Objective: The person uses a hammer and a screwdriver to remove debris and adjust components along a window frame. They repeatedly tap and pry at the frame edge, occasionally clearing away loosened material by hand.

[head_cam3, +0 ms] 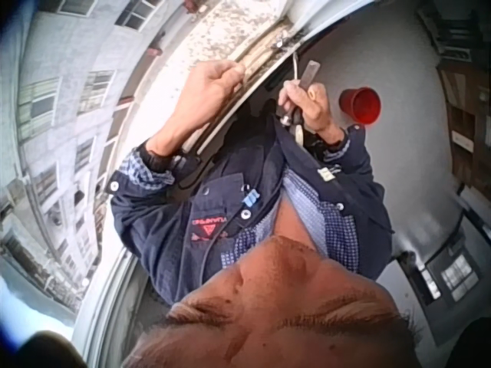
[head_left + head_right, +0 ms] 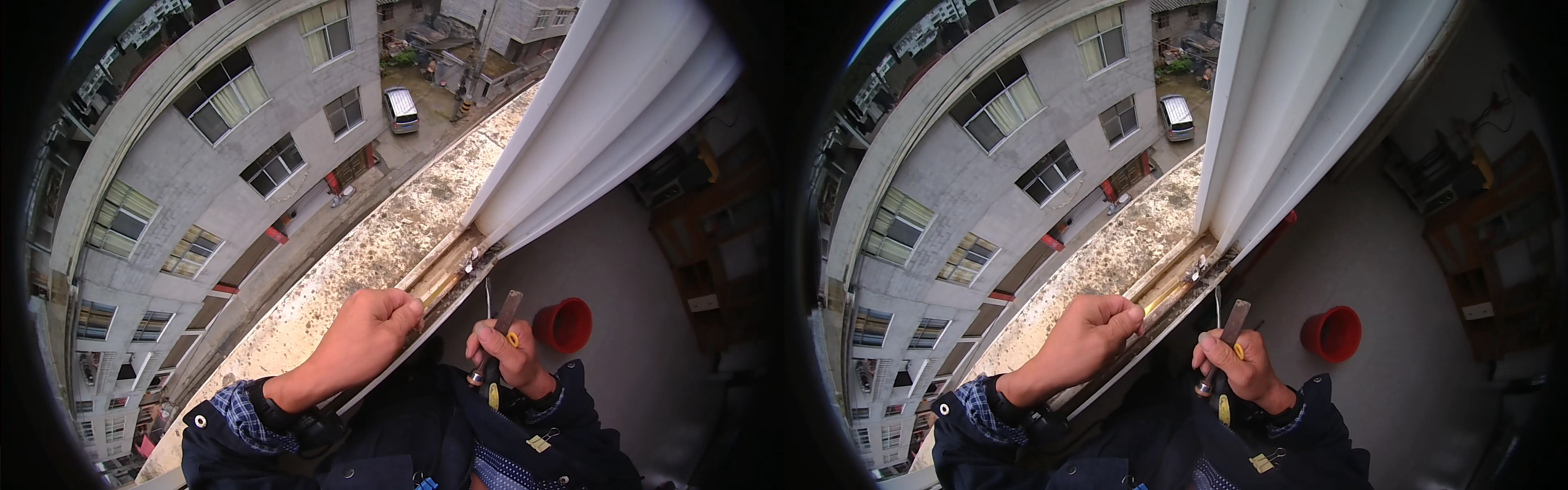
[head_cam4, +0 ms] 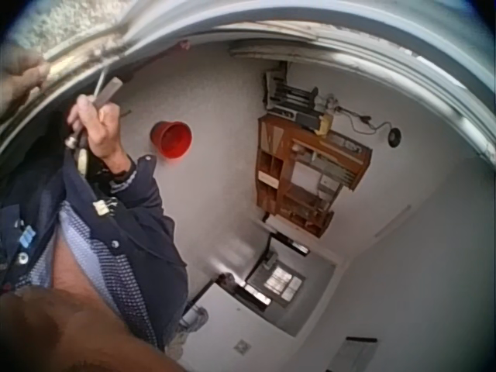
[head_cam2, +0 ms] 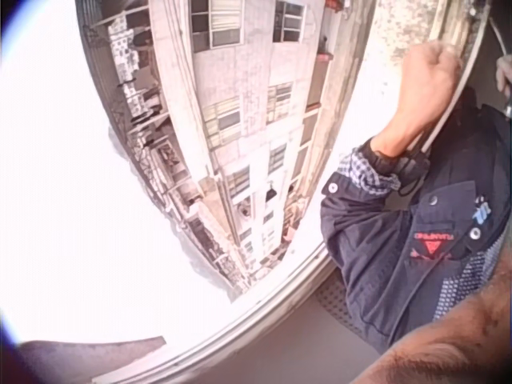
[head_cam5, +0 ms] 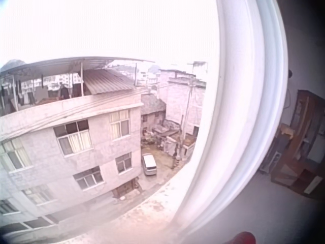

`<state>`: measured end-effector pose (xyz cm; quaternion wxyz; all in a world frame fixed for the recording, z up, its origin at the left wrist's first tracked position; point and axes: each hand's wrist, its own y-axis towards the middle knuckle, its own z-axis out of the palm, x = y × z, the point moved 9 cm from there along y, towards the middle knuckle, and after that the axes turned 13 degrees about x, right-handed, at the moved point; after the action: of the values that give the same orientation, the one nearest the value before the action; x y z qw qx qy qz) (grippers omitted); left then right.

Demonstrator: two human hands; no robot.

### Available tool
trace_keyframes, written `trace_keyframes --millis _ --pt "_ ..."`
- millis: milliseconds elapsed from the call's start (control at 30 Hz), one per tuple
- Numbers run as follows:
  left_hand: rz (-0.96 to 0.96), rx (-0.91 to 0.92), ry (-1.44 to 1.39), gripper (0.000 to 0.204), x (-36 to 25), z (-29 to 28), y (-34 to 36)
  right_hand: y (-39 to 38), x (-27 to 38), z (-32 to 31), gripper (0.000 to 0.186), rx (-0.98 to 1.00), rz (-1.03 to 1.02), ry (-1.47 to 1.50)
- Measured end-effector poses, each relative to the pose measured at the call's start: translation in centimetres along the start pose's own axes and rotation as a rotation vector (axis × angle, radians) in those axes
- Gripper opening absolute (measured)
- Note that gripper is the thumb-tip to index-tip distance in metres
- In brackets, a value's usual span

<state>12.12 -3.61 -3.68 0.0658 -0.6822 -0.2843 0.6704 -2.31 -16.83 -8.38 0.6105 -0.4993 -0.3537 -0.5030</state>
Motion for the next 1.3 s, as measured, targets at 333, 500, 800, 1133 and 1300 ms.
trace_keyframes --millis 333,500,800,1133,1300 --pt "0.013 -0.393 0.011 0.027 2.5 -8.3 -1.8 0.8 0.1 0.7 0.042 0.038 -0.03 -0.002" --pt "-0.018 -0.696 1.008 0.022 0.4 -10.8 -3.0 0.8 0.0 0.9 0.043 0.052 -0.014 -0.012" --pt "0.147 -0.687 0.996 0.014 -3.0 -6.5 -4.7 0.9 0.7 1.1 0.044 0.033 -0.078 0.077" --pt "-0.023 0.194 0.008 0.021 -0.8 2.4 -3.6 1.9 2.9 0.2 0.045 0.058 -0.087 -0.002" --pt "0.054 0.328 -0.226 0.021 -0.3 4.9 -3.0 1.6 2.2 -0.1 0.046 0.04 -0.057 0.059"
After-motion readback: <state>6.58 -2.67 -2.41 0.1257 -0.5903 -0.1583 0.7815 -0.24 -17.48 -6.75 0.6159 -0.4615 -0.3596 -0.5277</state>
